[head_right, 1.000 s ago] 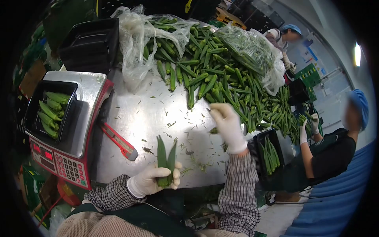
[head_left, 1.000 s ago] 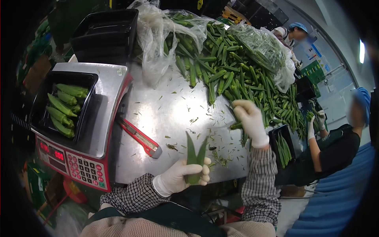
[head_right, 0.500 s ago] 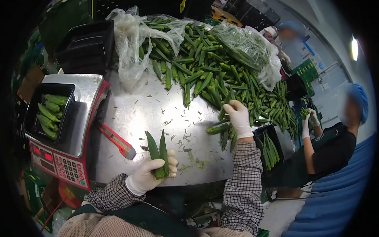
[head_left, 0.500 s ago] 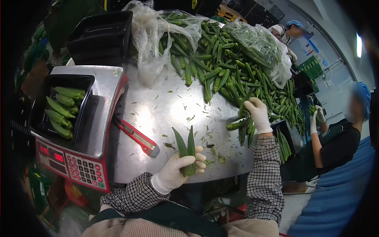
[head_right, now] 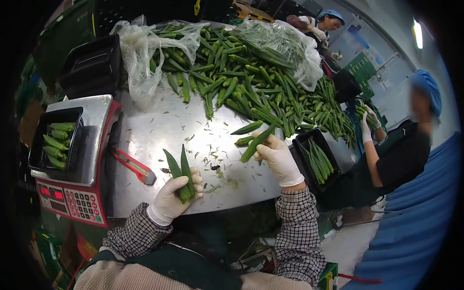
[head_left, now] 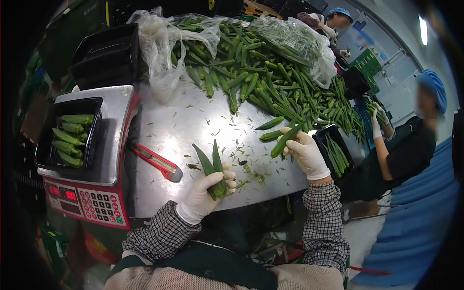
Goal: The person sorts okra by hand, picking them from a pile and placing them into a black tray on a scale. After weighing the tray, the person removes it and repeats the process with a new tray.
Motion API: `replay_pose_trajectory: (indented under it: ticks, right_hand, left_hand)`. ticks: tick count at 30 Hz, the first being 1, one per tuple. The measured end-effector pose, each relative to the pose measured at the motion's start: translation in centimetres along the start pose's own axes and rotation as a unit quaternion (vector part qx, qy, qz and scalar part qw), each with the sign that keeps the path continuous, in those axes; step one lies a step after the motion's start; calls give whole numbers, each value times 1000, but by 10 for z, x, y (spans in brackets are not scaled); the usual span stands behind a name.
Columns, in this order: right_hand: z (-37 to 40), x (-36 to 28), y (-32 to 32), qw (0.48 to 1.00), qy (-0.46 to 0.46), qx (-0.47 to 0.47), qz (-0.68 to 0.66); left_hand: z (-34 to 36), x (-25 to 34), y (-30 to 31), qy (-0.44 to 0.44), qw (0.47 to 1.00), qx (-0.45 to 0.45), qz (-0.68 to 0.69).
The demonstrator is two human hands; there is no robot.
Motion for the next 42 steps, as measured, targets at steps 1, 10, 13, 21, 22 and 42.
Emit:
replay_pose_trajectory:
  ticks: [1, 10, 13, 21, 22, 42]
  right_hand:
    - [2, 1, 2, 1000, -3, 4, 2]
    - [104, 48, 40, 919, -168, -19, 355]
    - [105, 26, 62, 854, -107, 114, 496]
    - [-38, -32, 5, 748, 237, 241, 571]
    - [-58, -29, -2, 729, 221, 218, 610]
    - [-10, -4, -45, 973, 23, -176, -147]
  left_hand:
    - [0, 1, 0, -2, 1000, 0, -4]
    - [2, 1, -6, -7, 1000, -12, -10]
    - [2, -3, -7, -3, 1000, -13, -26]
    - [1, 0, -1, -11, 999, 14, -28]
    - [1, 1, -1, -11, 999, 17, -29]
    - [5, -2, -7, 25, 998, 20, -50]
Point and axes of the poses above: each hand's wrist, its own z-axis away from the middle knuckle, its own y-axis out of the back of the hand, x = y × z, the point moved 10 cm from there along -z, towards the middle knuckle, and after that the axes turned 11 degrees about -y, right-handed, at the moved point
